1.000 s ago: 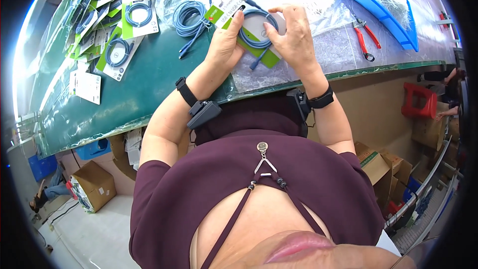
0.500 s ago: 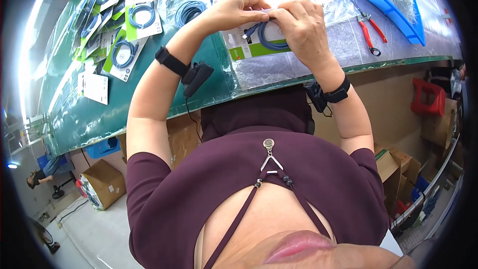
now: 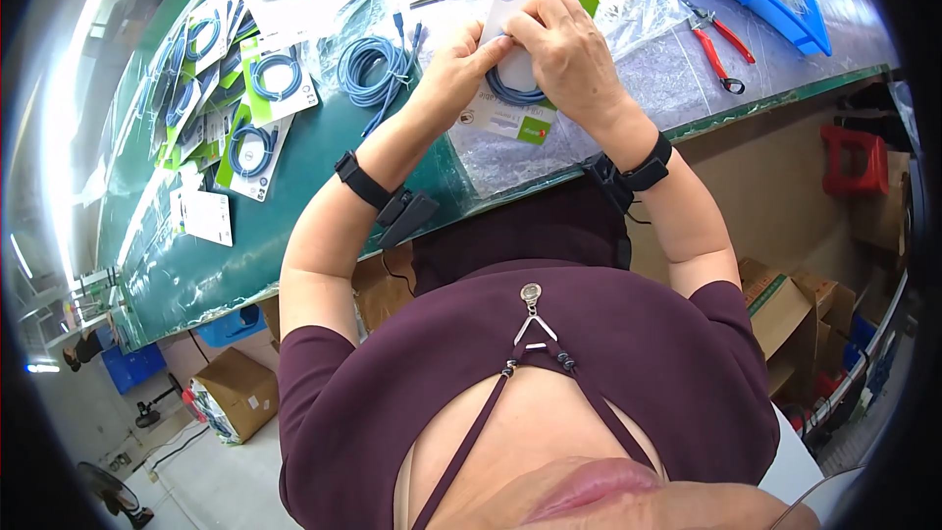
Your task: The person secures a cable to a cardboard backing by threading a plastic tie through the holes and pulling it tight. They then turn the package over, press on the tie, and place the finished item onto a stack.
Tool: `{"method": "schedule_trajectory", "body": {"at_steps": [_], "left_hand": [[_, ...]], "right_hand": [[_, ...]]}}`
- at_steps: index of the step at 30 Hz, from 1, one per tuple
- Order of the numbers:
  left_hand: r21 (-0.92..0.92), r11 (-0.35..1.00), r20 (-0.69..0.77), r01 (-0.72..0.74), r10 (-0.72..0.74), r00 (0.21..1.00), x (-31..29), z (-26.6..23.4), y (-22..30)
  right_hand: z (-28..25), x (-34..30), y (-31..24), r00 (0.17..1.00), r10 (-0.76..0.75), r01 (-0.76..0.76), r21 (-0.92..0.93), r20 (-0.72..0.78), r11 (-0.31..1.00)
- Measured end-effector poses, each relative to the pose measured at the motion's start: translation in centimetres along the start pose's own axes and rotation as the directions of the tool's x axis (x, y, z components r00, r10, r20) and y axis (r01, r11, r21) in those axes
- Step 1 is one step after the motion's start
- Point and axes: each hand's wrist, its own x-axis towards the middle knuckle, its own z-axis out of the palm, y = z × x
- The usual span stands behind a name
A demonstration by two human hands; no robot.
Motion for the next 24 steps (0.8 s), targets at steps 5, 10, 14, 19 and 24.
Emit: {"method": "schedule_trajectory", "body": {"at_steps": [5, 10, 14, 19, 24], "left_hand": [[0.029, 0.995, -0.149, -0.092, 0.095, 0.984, 0.6, 0.6, -1.0], [-0.039, 0.985, -0.171, -0.166, 0.157, 0.973, 0.6, 1.3, -0.7], [-0.122, 0.973, -0.29, -0.197, 0.155, 0.944, 0.6, 3.6, -1.2], [0.219, 0.971, -0.374, -0.097, 0.175, 0.911, 0.8, 4.1, -0.9], [0.207, 0.944, -0.144, -0.257, 0.289, 0.946, 0.5, 1.5, -1.1]], "right_hand": [[0.8, -0.1, -0.1, 0.992, 0.12, -0.121, -0.063, -0.028, 0.991], [0.3, 0.4, 1.1, 0.998, -0.005, 0.002, -0.061, -0.055, 0.998], [0.6, 0.6, 1.6, 0.998, 0.016, -0.019, -0.056, -0.053, 0.998], [0.7, 0.2, 2.4, 0.997, 0.043, -0.048, -0.069, -0.064, 0.997], [-0.1, 0.6, 2.1, 0.995, -0.082, 0.074, -0.11, -0.065, 0.991]]}}
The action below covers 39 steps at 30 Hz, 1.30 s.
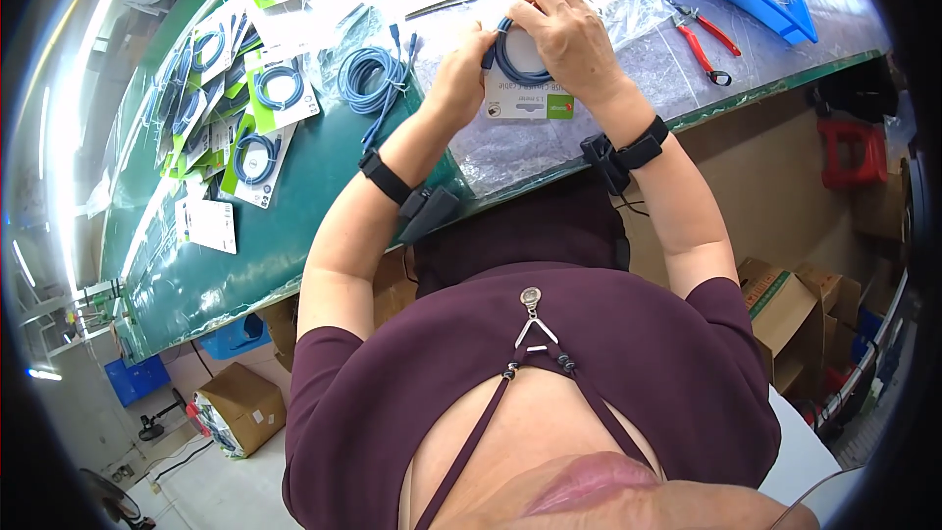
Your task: The person secures a cable to a cardboard backing by threading a plastic tie through the holes and pulling it tight. They then turn the package over, press on the tie, and place the finished item onto a stack.
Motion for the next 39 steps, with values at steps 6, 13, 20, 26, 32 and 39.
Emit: {"method": "schedule_trajectory", "body": {"at_steps": [6, 13, 20, 26, 32, 39], "left_hand": [[-0.35, 0.874, 0.086, 0.337, -0.328, 0.941, 1.2, 0.0, 0.5], [-0.058, 0.975, 0.04, 0.216, -0.214, 0.976, 1.8, 0.2, 1.0], [-0.658, 0.666, -0.01, 0.352, -0.475, 0.88, 4.2, 2.9, 0.7], [-0.616, 0.606, 0.231, 0.504, -0.473, 0.85, 5.4, -1.0, -1.6], [-0.423, 0.758, 0.208, 0.496, -0.451, 0.868, 5.5, 0.3, -0.3], [-0.393, 0.699, 0.217, 0.597, -0.561, 0.799, 6.6, 0.7, -0.3]], "right_hand": [[-0.4, -0.1, -0.9, 0.997, -0.021, 0.021, 0.001, 0.078, 1.0], [0.1, 0.2, -1.1, 0.994, -0.008, 0.01, -0.018, 0.109, 1.0], [2.2, 1.0, 0.4, 0.987, 0.16, -0.155, -0.113, 0.031, 0.981], [0.6, 1.3, 2.2, 0.997, -0.023, 0.026, -0.046, 0.074, 0.999], [0.2, 0.6, 1.9, 0.99, 0.058, -0.049, -0.073, 0.128, 0.996], [0.5, 1.6, 1.3, 0.992, -0.014, 0.035, -0.158, 0.129, 0.987]]}}
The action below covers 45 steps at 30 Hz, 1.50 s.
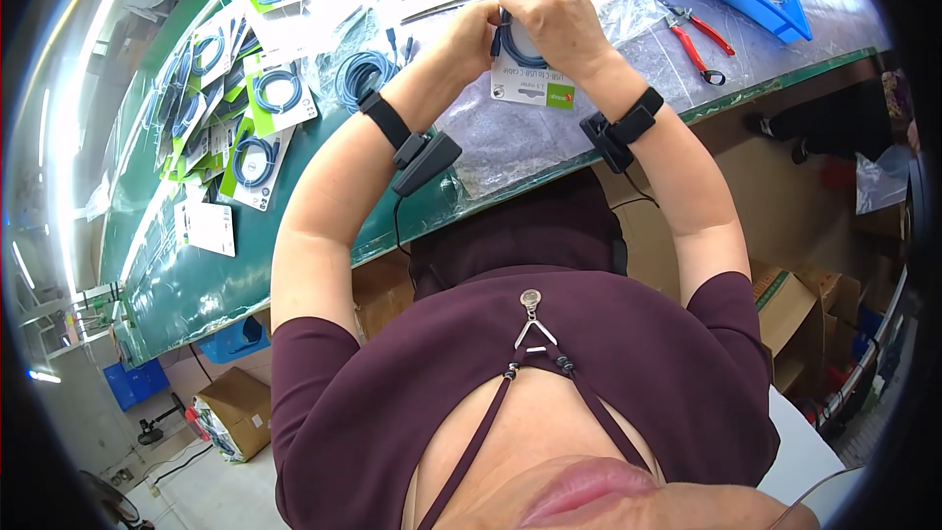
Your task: The person secures a cable to a cardboard backing by threading a plastic tie through the holes and pulling it tight. They then turn the package over, press on the tie, and place the finished item onto a stack.
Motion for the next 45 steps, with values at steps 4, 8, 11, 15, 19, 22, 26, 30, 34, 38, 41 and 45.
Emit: {"method": "schedule_trajectory", "body": {"at_steps": [4, 8, 11, 15, 19, 22, 26, 30, 34, 38, 41, 45], "left_hand": [[-0.147, 0.987, 0.048, -0.064, 0.071, 0.996, -0.3, 1.2, 0.1], [-0.111, 0.994, 0.062, -0.021, 0.028, 0.998, 0.4, 0.3, 0.4], [0.047, 0.991, -0.073, -0.123, 0.126, 0.989, 0.3, 0.4, 0.3], [0.17, 0.956, -0.12, -0.24, 0.262, 0.958, 0.2, 0.7, 0.4], [0.348, 0.892, -0.066, -0.288, 0.33, 0.942, 0.4, -1.1, 0.6], [0.462, 0.841, 0.001, -0.279, 0.314, 0.949, 0.4, -2.0, 1.1], [0.566, 0.768, 0.137, -0.301, 0.272, 0.952, -0.6, -2.1, 2.9], [0.573, 0.731, 0.245, -0.369, 0.277, 0.929, -2.4, -2.5, 3.7], [0.457, 0.785, 0.249, -0.418, 0.339, 0.907, -3.7, -2.6, 5.1], [0.255, 0.882, 0.256, -0.395, 0.332, 0.908, -5.9, -6.2, 6.9], [-0.076, 0.965, 0.317, -0.252, 0.263, 0.911, -6.6, -8.7, 4.8], [0.179, 0.875, 0.381, -0.449, 0.359, 0.852, -7.2, -3.4, -0.3]], "right_hand": [[0.5, 0.6, 1.5, 0.999, 0.034, -0.032, 0.055, -0.028, 0.998], [0.5, 0.0, 1.4, 0.992, 0.091, -0.084, 0.079, -0.084, 0.993], [0.2, 0.0, 0.9, 0.987, 0.123, -0.119, 0.044, -0.108, 0.992], [-0.4, -0.2, 0.3, 0.976, 0.212, -0.213, -0.023, -0.055, 0.977], [-0.8, -0.6, 1.4, 0.954, 0.296, -0.297, -0.003, 0.047, 0.955], [-0.7, -0.9, 3.1, 0.967, 0.253, -0.254, 0.043, 0.028, 0.966], [-0.3, -0.7, 4.3, 0.993, 0.08, -0.082, -0.028, -0.09, 0.996], [-0.6, -0.1, 4.2, 0.974, 0.225, -0.228, 0.229, 0.037, 0.946], [-2.0, 1.1, 3.4, 0.971, 0.235, -0.237, 0.327, 0.046, 0.915], [-2.5, 1.0, 3.4, 0.959, 0.264, -0.202, 0.412, -0.099, 0.889], [-3.2, 1.2, 2.8, 0.841, 0.541, -0.398, 0.675, -0.002, 0.621], [-3.0, 1.9, 1.8, 0.822, 0.564, -0.356, 0.699, -0.082, 0.62]]}}
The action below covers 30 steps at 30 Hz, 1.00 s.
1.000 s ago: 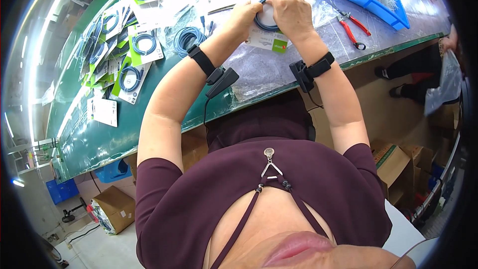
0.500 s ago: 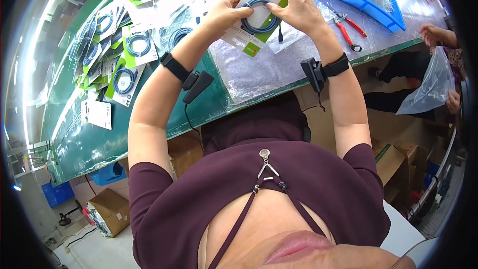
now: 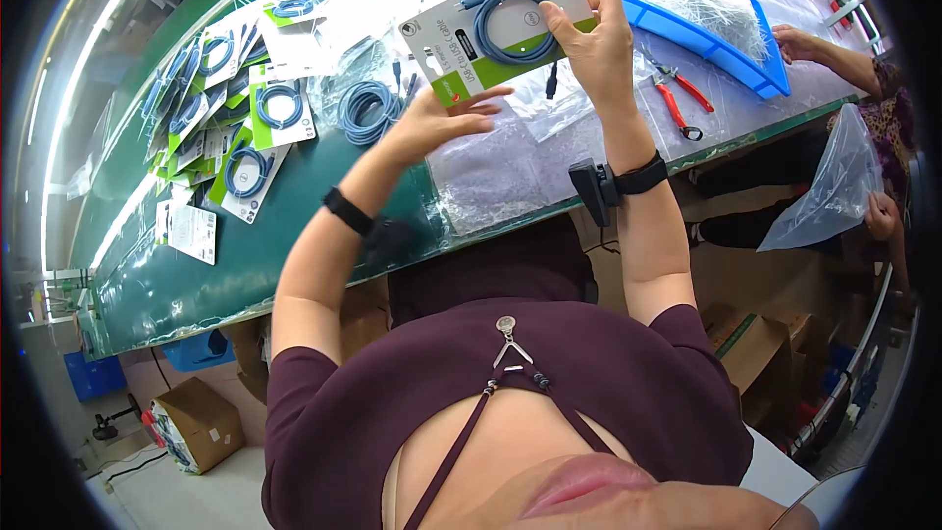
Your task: The person secures a cable to a cardboard backing by threading a plastic tie through the holes and pulling it tight. They then turn the package over, press on the tie, and place the finished item onto a stack.
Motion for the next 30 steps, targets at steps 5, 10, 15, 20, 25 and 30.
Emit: {"method": "schedule_trajectory", "body": {"at_steps": [5, 10, 15, 20, 25, 30], "left_hand": [[-0.802, 0.509, -0.185, -0.311, 0.283, 0.941, 1.6, 3.8, -1.9], [-0.586, 0.712, -0.202, -0.387, 0.334, 0.92, 1.5, 6.9, -1.9], [-0.387, 0.827, -0.493, -0.407, 0.187, 0.85, 2.7, 6.3, -1.2], [-0.338, 0.876, -0.572, -0.342, 0.098, 0.815, 2.1, 4.9, -1.3], [-0.5, 0.812, -0.5, -0.303, 0.015, 0.866, 2.2, 4.5, -2.6], [-0.491, 0.788, -0.527, -0.37, 0.069, 0.847, 2.0, 5.8, -2.4]], "right_hand": [[-0.4, -0.6, -0.9, 0.998, 0.011, -0.007, 0.061, -0.063, 0.998], [-0.8, -1.9, -1.7, 0.994, 0.062, -0.045, 0.171, -0.094, 0.984], [-0.9, -3.4, -0.8, 1.0, 0.021, -0.021, 0.091, 0.005, 0.996], [-4.3, -3.0, -0.8, 0.884, -0.455, 0.453, -0.448, 0.112, 0.771], [-4.0, -3.5, -2.3, 0.629, -0.541, 0.744, -0.229, 0.558, 0.628], [-2.7, -4.2, -1.3, 0.676, -0.553, 0.696, -0.174, 0.487, 0.697]]}}
